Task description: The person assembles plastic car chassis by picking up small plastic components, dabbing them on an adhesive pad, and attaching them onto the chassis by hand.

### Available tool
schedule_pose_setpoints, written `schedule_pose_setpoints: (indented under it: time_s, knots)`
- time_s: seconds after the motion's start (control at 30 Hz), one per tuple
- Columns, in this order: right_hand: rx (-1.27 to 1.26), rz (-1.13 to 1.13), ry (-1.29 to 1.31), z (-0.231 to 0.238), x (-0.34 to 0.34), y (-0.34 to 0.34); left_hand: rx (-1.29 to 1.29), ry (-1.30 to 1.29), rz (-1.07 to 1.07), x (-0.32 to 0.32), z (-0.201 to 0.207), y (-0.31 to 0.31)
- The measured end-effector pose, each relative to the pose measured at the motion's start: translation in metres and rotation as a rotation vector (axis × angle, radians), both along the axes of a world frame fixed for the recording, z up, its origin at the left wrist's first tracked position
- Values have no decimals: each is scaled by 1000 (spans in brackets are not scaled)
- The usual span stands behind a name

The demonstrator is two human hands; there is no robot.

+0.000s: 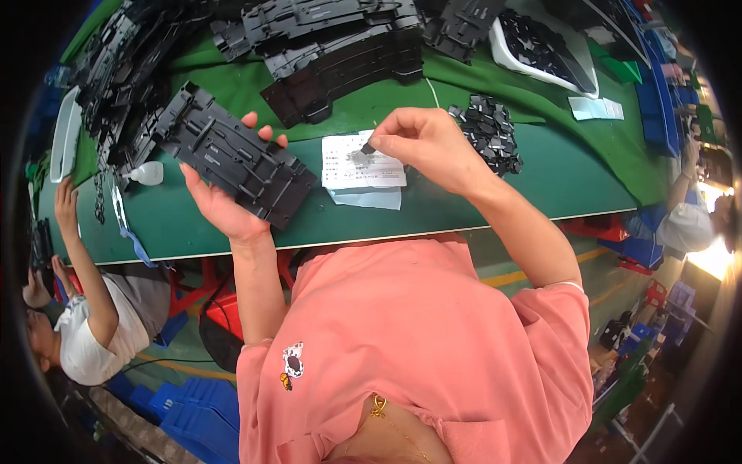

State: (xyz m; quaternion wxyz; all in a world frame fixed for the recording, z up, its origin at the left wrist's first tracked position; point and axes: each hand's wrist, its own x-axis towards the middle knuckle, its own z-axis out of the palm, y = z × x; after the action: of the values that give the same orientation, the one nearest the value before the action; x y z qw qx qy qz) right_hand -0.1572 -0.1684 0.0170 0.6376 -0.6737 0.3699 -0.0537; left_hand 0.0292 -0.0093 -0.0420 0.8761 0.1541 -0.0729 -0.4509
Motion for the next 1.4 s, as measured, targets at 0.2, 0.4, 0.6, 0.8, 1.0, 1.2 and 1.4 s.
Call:
schedule_pose_setpoints:
  time_s: [0.2, 0.4, 0.6, 0.8, 1.0, 1.2, 1.4]
  knots:
    - [438, -89, -81, -8, -5, -8, 2, -3, 4, -3, 4, 0]
    - [551, -150, -99, -5, -4, -6, 13, -16, 0, -5, 13, 0]
    - [582, -157, -113, -7, -7, -7, 19, 13, -28, -7, 16, -1]
    - [440, -133, -90, 4, -5, 1, 55, 25, -25, -8, 19, -4]
    - [-573, 276, -410, 22, -4, 31, 116, -22, -63, -13, 28, -13]
    - [-936, 329, -682, 10, 11, 53, 235, -97, -52, -23, 40, -19]
    - [-1045, 361, -760, 0, 17, 58, 235, -100, -92, -27, 46, -21]
